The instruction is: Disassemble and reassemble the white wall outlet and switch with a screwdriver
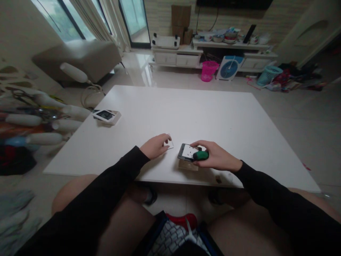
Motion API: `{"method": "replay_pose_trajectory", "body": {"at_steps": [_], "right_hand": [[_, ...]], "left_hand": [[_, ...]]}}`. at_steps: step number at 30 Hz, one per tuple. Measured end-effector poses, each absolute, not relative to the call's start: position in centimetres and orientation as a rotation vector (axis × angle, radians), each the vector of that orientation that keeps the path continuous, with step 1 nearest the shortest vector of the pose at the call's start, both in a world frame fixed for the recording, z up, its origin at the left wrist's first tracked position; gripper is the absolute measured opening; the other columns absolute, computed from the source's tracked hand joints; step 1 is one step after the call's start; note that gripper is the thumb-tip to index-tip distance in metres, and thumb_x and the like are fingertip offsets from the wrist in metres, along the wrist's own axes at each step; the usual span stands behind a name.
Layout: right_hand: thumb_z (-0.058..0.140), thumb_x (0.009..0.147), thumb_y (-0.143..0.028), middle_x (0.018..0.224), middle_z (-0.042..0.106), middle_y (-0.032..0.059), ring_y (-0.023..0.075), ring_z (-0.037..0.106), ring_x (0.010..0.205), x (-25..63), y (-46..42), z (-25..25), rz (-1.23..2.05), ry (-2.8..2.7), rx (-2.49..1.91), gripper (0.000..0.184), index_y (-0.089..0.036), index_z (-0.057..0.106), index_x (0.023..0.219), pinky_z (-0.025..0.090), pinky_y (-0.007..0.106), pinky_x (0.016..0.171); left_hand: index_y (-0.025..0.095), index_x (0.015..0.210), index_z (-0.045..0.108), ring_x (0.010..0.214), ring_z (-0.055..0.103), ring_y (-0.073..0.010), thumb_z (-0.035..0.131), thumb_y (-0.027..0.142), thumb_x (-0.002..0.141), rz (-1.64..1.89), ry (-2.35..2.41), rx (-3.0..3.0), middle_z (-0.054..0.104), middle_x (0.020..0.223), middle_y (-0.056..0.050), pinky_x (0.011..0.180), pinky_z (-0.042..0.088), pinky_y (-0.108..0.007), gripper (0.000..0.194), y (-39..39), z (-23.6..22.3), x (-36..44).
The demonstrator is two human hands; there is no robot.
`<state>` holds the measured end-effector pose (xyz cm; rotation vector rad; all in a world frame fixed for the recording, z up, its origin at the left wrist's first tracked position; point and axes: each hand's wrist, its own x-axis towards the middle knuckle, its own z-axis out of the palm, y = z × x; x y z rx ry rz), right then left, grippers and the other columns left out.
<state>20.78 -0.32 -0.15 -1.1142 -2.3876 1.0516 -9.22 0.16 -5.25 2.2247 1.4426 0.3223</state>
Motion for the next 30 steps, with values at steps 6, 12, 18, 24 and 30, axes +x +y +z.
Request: {"method": "replay_pose_trajectory", "body": {"at_steps": [6, 12, 18, 24, 30], "right_hand": [[0.065, 0.086, -0.061, 0.057, 0.052, -0.0057, 0.0071, 0.027, 0.041, 20.1, -0.4, 0.1, 2.09, -1.522, -1.081, 0.045, -0.018, 0.069, 0.097, 0.015, 0.024, 0.04], [0.062, 0.086, -0.069, 0.061, 0.062, -0.0019, 0.0041, 0.027, 0.037, 19.5, -0.9, -0.6, 2.282, -1.315, -1.005, 0.05, -0.019, 0.064, 0.087, 0.017, 0.024, 0.04], [0.082, 0.078, -0.054, 0.08, 0.067, -0.0012, 0.001, 0.032, 0.04, 19.2, -0.4, -0.6, 1.912, -1.148, -1.192, 0.04, -0.018, 0.063, 0.083, 0.013, 0.022, 0.038], [0.084, 0.075, -0.037, 0.085, 0.07, 0.0005, 0.0014, 0.033, 0.041, 19.6, 0.4, -0.7, 1.669, -0.987, -1.283, 0.031, -0.018, 0.061, 0.086, 0.018, 0.023, 0.039], [0.082, 0.074, -0.038, 0.081, 0.068, -0.0004, 0.002, 0.033, 0.041, 19.6, 0.4, -0.6, 1.661, -1.006, -1.276, 0.031, -0.018, 0.06, 0.084, 0.019, 0.024, 0.039]], "left_hand": [[0.016, 0.124, 0.065, 0.099, 0.069, -0.0204, 0.075, 0.037, 0.089, 0.866, 0.909, 1.571, 0.071, 0.117, -0.012, 0.083, 0.055, -0.031, 0.042, -2.6, -4.1, -6.3], [0.012, 0.098, 0.072, 0.077, 0.067, -0.0154, 0.083, 0.045, 0.083, 0.935, 0.842, 1.255, 0.073, 0.088, -0.006, 0.074, 0.055, -0.03, 0.038, -2.7, -5.2, -5.0], [0.012, 0.088, 0.073, 0.068, 0.066, -0.0135, 0.086, 0.042, 0.078, 1.036, 0.983, 1.189, 0.072, 0.076, -0.004, 0.069, 0.056, -0.028, 0.034, -2.3, -4.8, -5.8], [0.013, 0.083, 0.071, 0.063, 0.068, -0.0148, 0.082, 0.032, 0.078, 1.018, 1.159, 1.177, 0.073, 0.071, -0.004, 0.066, 0.057, -0.029, 0.022, -2.1, -5.2, -6.1], [0.014, 0.082, 0.074, 0.063, 0.068, -0.0161, 0.072, 0.027, 0.084, 0.845, 1.351, 1.453, 0.074, 0.069, -0.004, 0.061, 0.051, -0.027, 0.013, -3.1, -6.5, -4.8]]}}
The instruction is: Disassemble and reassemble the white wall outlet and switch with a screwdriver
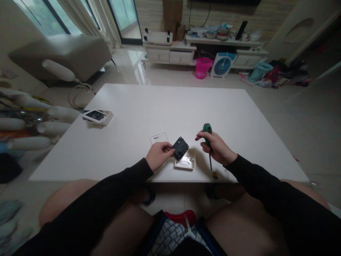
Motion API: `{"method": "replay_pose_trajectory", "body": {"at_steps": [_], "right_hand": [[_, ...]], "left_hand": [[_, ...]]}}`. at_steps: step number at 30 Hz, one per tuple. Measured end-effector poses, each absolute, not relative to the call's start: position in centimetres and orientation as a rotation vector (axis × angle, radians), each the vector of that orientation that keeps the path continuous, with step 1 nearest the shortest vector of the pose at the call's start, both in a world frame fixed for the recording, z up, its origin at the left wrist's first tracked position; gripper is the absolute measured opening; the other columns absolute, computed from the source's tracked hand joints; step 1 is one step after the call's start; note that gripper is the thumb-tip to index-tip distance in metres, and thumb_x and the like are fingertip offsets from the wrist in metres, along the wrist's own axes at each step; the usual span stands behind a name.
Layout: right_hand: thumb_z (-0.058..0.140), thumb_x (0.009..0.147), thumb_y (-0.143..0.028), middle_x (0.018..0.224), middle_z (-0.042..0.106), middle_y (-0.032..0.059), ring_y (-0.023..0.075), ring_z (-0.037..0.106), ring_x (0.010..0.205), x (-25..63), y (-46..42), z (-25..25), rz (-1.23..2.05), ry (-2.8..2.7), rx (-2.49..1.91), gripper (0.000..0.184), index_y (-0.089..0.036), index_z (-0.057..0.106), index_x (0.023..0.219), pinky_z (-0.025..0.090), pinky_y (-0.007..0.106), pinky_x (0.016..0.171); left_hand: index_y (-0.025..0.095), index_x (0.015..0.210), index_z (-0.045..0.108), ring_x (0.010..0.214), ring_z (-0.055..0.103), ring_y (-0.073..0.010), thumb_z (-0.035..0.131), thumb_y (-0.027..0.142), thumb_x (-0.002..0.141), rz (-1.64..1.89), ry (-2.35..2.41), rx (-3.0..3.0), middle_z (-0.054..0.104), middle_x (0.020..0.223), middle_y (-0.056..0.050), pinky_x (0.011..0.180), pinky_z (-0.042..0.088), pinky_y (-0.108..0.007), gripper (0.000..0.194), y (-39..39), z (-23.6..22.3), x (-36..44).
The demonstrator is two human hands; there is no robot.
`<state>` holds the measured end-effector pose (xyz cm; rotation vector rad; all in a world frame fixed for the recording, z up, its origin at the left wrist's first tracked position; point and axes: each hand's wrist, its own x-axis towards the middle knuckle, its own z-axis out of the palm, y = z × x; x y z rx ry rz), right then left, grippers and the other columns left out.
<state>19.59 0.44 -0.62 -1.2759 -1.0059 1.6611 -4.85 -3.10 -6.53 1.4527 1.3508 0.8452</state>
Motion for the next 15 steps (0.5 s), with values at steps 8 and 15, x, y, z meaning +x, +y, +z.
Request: {"method": "replay_pose_trajectory", "body": {"at_steps": [8, 15], "right_hand": [[0.081, 0.075, -0.038, 0.083, 0.067, 0.0007, 0.0024, 0.034, 0.042, 19.5, 0.3, -0.6, 1.661, -1.052, -1.273, 0.03, -0.018, 0.059, 0.082, 0.019, 0.025, 0.039], [0.081, 0.07, -0.036, 0.074, 0.064, -0.002, 0.0024, 0.034, 0.04, 19.4, 0.3, -0.5, 1.645, -1.045, -1.242, 0.03, -0.018, 0.06, 0.08, 0.017, 0.024, 0.039]], "left_hand": [[0.016, 0.086, 0.077, 0.067, 0.066, -0.0155, 0.07, 0.024, 0.085, 0.747, 1.345, 1.702, 0.076, 0.076, -0.004, 0.065, 0.05, -0.027, 0.01, -4.4, -7.2, -3.4], [0.017, 0.091, 0.074, 0.067, 0.062, -0.0153, 0.064, 0.031, 0.092, 0.729, 1.485, 1.938, 0.073, 0.08, -0.004, 0.067, 0.049, -0.028, 0.017, -2.2, -6.2, -5.8]]}}
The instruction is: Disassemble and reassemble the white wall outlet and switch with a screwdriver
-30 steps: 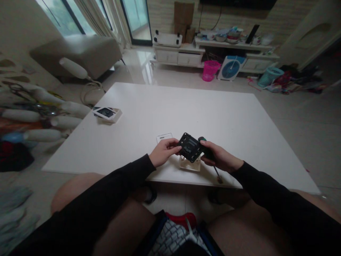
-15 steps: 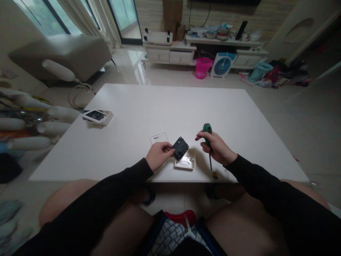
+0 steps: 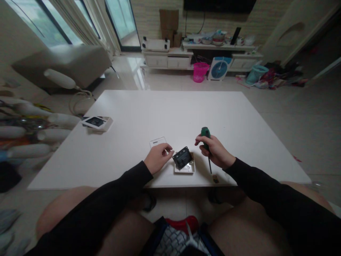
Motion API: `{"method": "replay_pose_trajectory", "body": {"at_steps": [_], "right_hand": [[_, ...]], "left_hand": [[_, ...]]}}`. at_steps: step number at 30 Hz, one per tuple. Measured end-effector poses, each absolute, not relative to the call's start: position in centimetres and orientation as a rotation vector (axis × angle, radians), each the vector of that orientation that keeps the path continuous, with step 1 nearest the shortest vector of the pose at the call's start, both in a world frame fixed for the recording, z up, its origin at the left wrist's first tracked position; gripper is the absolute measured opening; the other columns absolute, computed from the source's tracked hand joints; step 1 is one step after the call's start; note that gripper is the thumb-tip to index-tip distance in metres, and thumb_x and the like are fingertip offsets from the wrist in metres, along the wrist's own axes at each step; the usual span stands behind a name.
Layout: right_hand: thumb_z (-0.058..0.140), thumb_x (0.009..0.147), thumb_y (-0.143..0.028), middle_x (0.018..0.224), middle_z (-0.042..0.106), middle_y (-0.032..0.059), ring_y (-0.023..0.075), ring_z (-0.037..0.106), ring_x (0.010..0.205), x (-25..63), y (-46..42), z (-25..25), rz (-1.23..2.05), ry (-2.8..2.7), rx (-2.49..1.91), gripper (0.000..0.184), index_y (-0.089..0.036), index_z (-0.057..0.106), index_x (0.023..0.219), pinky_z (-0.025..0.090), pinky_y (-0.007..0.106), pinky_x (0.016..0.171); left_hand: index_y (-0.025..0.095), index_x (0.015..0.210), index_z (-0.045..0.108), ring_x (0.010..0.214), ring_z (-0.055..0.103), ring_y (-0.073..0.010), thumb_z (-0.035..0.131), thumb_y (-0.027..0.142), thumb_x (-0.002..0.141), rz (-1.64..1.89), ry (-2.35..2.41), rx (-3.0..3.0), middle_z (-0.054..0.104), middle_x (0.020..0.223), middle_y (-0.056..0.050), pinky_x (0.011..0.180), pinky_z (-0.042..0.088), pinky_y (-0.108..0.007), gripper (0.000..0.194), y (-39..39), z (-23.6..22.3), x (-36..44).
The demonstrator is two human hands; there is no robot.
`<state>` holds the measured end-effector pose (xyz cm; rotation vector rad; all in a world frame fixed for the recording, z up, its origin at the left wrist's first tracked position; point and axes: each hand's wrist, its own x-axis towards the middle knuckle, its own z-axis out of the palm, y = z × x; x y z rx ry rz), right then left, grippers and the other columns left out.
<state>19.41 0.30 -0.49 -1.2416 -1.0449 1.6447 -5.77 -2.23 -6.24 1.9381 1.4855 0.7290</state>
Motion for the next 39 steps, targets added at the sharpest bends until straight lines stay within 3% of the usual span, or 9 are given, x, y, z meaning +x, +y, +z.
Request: {"method": "replay_pose_trajectory", "body": {"at_steps": [3, 8, 21, 28, 39], "right_hand": [[0.079, 0.068, -0.032, 0.067, 0.061, -0.0041, 0.0024, 0.031, 0.039, 19.5, 0.3, -0.4, 1.621, -1.063, -1.187, 0.026, -0.019, 0.06, 0.078, 0.015, 0.024, 0.039], [0.078, 0.068, -0.03, 0.063, 0.06, -0.004, 0.0029, 0.032, 0.039, 19.6, 0.3, -0.2, 1.621, -1.065, -1.174, 0.023, -0.019, 0.061, 0.076, 0.015, 0.023, 0.038], [0.079, 0.068, -0.031, 0.062, 0.059, -0.0043, 0.0035, 0.032, 0.038, 19.8, 0.2, 0.4, 1.607, -1.076, -1.144, 0.022, -0.019, 0.061, 0.074, 0.016, 0.024, 0.038], [0.078, 0.068, -0.03, 0.062, 0.059, -0.0041, 0.0044, 0.033, 0.039, 19.6, 0.1, 0.3, 1.619, -1.072, -1.164, 0.022, -0.02, 0.061, 0.076, 0.017, 0.024, 0.038], [0.079, 0.068, -0.03, 0.061, 0.06, -0.0037, 0.0039, 0.034, 0.039, 19.6, 0.0, 0.0, 1.635, -1.083, -1.164, 0.021, -0.019, 0.062, 0.075, 0.018, 0.023, 0.038]], "left_hand": [[0.016, 0.094, 0.074, 0.07, 0.064, -0.0165, 0.064, 0.021, 0.087, 0.601, 1.707, 1.99, 0.074, 0.083, -0.004, 0.072, 0.05, -0.03, 0.012, 0.6, -5.9, -9.2], [0.016, 0.09, 0.073, 0.074, 0.066, -0.019, 0.066, 0.02, 0.086, 0.375, 1.924, 1.983, 0.074, 0.084, -0.006, 0.075, 0.052, -0.031, 0.009, 3.8, -6.9, -12.9], [0.015, 0.091, 0.066, 0.103, 0.065, -0.0297, 0.054, 0.016, 0.096, 0.096, 1.861, 2.182, 0.067, 0.104, -0.016, 0.087, 0.05, -0.038, 0.013, 3.2, -9.6, -10.4], [0.019, 0.091, 0.065, 0.09, 0.066, -0.0245, 0.057, 0.02, 0.096, 0.044, 1.676, 2.248, 0.07, 0.092, -0.009, 0.081, 0.048, -0.034, 0.009, 2.0, -9.8, -8.6], [0.015, 0.092, 0.063, 0.094, 0.065, -0.0283, 0.051, 0.019, 0.098, 0.056, 1.65, 2.311, 0.068, 0.099, -0.016, 0.087, 0.049, -0.04, 0.014, 1.3, -9.5, -8.0]]}}
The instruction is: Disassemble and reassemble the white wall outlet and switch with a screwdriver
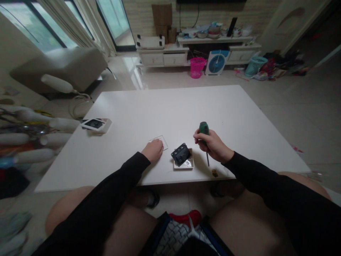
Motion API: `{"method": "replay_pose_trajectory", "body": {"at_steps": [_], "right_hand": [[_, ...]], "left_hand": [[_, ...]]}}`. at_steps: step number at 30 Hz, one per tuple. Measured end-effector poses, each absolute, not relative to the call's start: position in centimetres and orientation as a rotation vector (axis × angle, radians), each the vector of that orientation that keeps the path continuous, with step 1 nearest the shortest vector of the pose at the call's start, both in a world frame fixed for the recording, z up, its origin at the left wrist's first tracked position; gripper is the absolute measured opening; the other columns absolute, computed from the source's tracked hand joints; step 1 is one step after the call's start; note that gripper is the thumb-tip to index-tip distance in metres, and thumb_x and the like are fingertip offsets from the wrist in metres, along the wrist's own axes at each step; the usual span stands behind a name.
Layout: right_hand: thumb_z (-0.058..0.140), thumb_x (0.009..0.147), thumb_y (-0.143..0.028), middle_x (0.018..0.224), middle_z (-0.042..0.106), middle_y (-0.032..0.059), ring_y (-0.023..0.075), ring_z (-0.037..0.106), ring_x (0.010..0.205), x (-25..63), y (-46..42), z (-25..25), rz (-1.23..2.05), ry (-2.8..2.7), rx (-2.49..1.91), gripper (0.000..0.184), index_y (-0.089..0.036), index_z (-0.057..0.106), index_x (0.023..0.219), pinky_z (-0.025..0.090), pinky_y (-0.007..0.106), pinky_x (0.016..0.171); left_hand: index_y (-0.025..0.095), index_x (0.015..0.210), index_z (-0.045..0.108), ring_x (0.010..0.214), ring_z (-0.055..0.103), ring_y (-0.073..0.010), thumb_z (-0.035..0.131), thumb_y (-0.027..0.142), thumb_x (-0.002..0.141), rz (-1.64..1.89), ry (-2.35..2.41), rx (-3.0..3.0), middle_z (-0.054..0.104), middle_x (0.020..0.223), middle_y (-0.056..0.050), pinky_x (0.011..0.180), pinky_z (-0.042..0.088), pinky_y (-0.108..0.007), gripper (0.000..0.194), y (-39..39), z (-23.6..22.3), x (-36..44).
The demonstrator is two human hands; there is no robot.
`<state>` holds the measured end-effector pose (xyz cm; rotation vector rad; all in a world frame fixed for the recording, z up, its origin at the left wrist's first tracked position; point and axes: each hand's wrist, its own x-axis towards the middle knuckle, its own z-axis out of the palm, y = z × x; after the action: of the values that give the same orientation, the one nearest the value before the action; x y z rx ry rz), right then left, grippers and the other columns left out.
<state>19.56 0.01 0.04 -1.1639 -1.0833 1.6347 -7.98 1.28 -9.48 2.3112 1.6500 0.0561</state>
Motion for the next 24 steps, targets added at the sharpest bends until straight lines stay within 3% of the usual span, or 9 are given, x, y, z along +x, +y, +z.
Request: {"method": "replay_pose_trajectory", "body": {"at_steps": [4, 10, 15, 24], "right_hand": [[0.079, 0.069, -0.03, 0.061, 0.06, -0.0036, 0.004, 0.035, 0.039, 19.6, 0.0, 0.1, 1.63, -1.095, -1.15, 0.021, -0.019, 0.062, 0.075, 0.019, 0.023, 0.038], [0.079, 0.069, -0.03, 0.06, 0.061, -0.0038, 0.0039, 0.036, 0.038, 19.6, 0.1, 0.0, 1.628, -1.092, -1.139, 0.021, -0.018, 0.062, 0.073, 0.019, 0.023, 0.037], [0.08, 0.067, -0.032, 0.058, 0.061, -0.004, 0.004, 0.036, 0.037, 19.5, 0.1, -0.3, 1.634, -1.099, -1.147, 0.024, -0.018, 0.063, 0.074, 0.019, 0.022, 0.036], [0.081, 0.066, -0.033, 0.058, 0.061, -0.0042, 0.0041, 0.036, 0.037, 19.3, 0.0, -0.4, 1.638, -1.114, -1.161, 0.025, -0.018, 0.063, 0.074, 0.019, 0.023, 0.036]], "left_hand": [[0.016, 0.1, 0.06, 0.09, 0.063, -0.0241, 0.046, 0.02, 0.103, 0.187, 1.556, 2.333, 0.067, 0.099, -0.012, 0.085, 0.05, -0.037, 0.015, 0.8, -8.1, -7.4], [0.019, 0.101, 0.063, 0.087, 0.059, -0.021, 0.049, 0.025, 0.108, 0.764, 1.036, 2.567, 0.069, 0.092, -0.007, 0.08, 0.045, -0.034, 0.017, -2.7, -5.8, -5.0], [0.02, 0.101, 0.067, 0.085, 0.059, -0.0203, 0.048, 0.023, 0.11, 0.718, 0.826, 2.881, 0.074, 0.092, -0.005, 0.074, 0.037, -0.035, 0.021, -4.7, -6.7, -3.0], [0.02, 0.103, 0.067, 0.093, 0.062, -0.0212, 0.053, 0.024, 0.109, 0.662, 0.8, 2.97, 0.078, 0.098, -0.003, 0.082, 0.039, -0.037, 0.016, -4.3, -8.5, -1.9]]}}
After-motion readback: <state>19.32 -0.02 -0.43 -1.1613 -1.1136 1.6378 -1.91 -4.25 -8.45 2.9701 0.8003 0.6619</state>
